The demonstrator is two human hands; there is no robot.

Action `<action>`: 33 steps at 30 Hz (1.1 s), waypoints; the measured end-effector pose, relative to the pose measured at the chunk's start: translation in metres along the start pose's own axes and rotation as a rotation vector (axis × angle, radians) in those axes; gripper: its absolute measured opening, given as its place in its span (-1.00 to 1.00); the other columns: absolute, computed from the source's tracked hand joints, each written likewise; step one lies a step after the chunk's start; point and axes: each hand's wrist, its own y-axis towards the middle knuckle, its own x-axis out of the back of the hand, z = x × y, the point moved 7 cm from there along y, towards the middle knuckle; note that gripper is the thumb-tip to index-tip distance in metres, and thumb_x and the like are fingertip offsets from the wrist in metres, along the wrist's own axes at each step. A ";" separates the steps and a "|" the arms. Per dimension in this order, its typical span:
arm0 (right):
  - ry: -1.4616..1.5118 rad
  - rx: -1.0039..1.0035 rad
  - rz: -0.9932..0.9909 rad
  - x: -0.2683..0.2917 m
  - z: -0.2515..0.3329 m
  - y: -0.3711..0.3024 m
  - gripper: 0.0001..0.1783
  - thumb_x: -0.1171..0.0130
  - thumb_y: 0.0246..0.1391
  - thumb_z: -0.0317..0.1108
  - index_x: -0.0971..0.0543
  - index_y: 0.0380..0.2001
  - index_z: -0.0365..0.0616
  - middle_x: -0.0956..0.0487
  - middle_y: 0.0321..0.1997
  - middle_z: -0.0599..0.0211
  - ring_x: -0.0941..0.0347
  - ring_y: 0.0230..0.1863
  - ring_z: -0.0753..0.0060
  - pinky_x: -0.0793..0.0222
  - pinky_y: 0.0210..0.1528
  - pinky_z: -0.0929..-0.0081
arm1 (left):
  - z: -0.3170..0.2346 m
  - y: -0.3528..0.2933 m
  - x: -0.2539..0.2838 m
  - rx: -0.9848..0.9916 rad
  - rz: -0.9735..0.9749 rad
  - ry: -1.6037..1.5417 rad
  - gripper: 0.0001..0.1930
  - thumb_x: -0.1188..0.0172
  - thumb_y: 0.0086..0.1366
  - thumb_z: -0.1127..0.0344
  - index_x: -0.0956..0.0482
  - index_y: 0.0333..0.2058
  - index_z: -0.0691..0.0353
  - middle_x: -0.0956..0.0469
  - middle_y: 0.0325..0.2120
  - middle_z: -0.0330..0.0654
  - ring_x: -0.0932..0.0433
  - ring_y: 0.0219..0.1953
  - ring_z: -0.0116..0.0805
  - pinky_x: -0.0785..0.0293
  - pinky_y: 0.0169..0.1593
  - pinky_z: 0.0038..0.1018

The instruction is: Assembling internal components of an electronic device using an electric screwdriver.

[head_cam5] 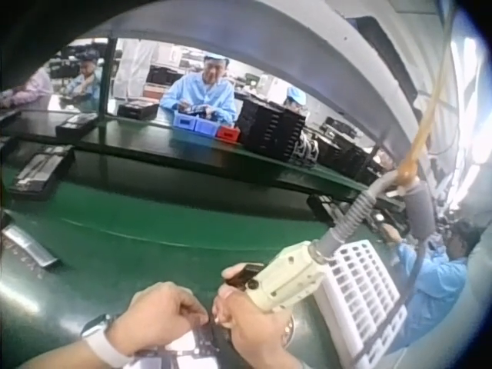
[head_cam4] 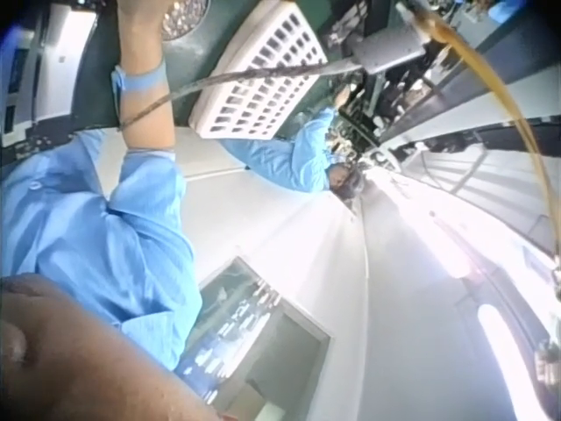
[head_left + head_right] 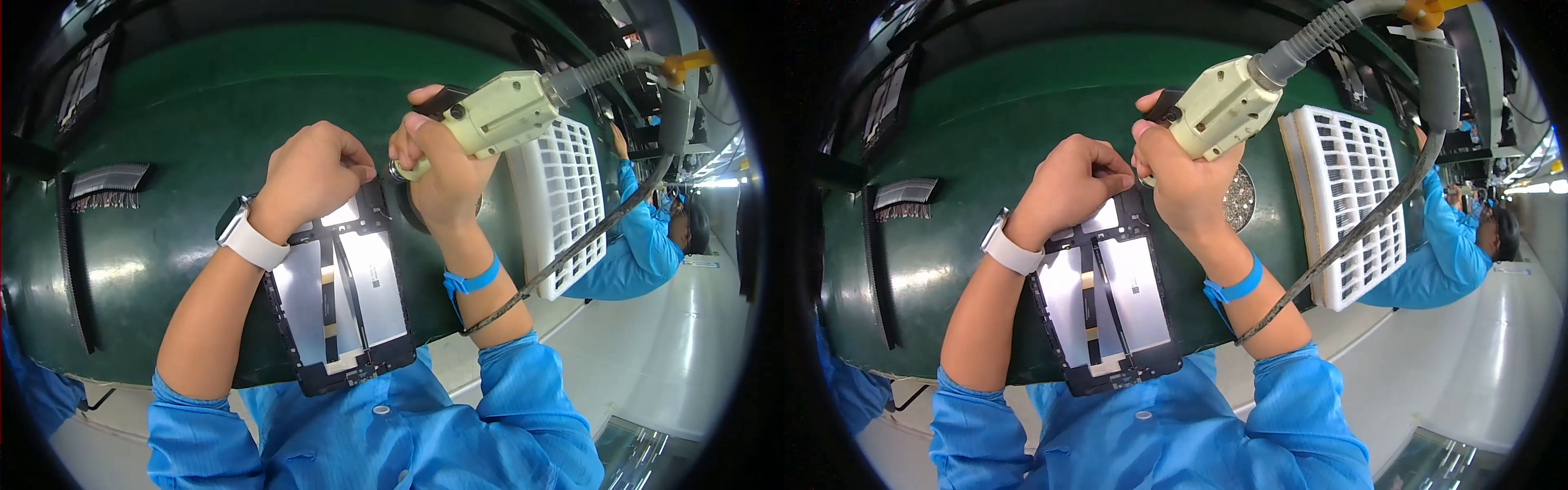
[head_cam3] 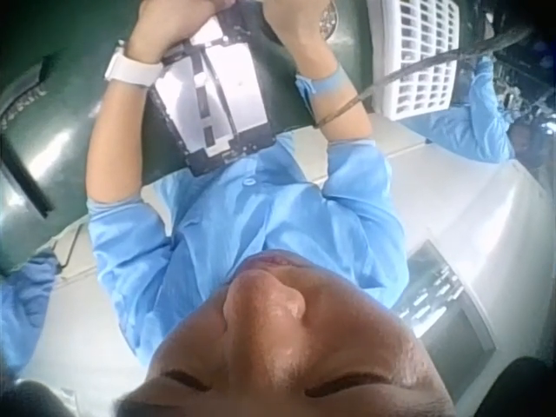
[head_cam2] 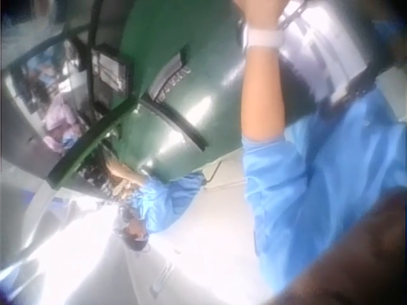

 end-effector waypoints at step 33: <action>-0.036 0.195 -0.183 0.096 0.018 0.000 -0.83 -0.13 -0.01 -0.65 -0.53 -0.27 -0.42 -0.46 -0.63 0.29 -0.35 -0.69 0.51 -0.35 -0.58 0.50 | 0.003 0.003 -0.003 -0.005 0.044 -0.014 -0.87 -0.35 0.17 0.37 -0.78 -0.31 0.21 -0.71 -0.42 -0.13 -0.66 -0.34 -0.34 -0.55 -0.16 -0.45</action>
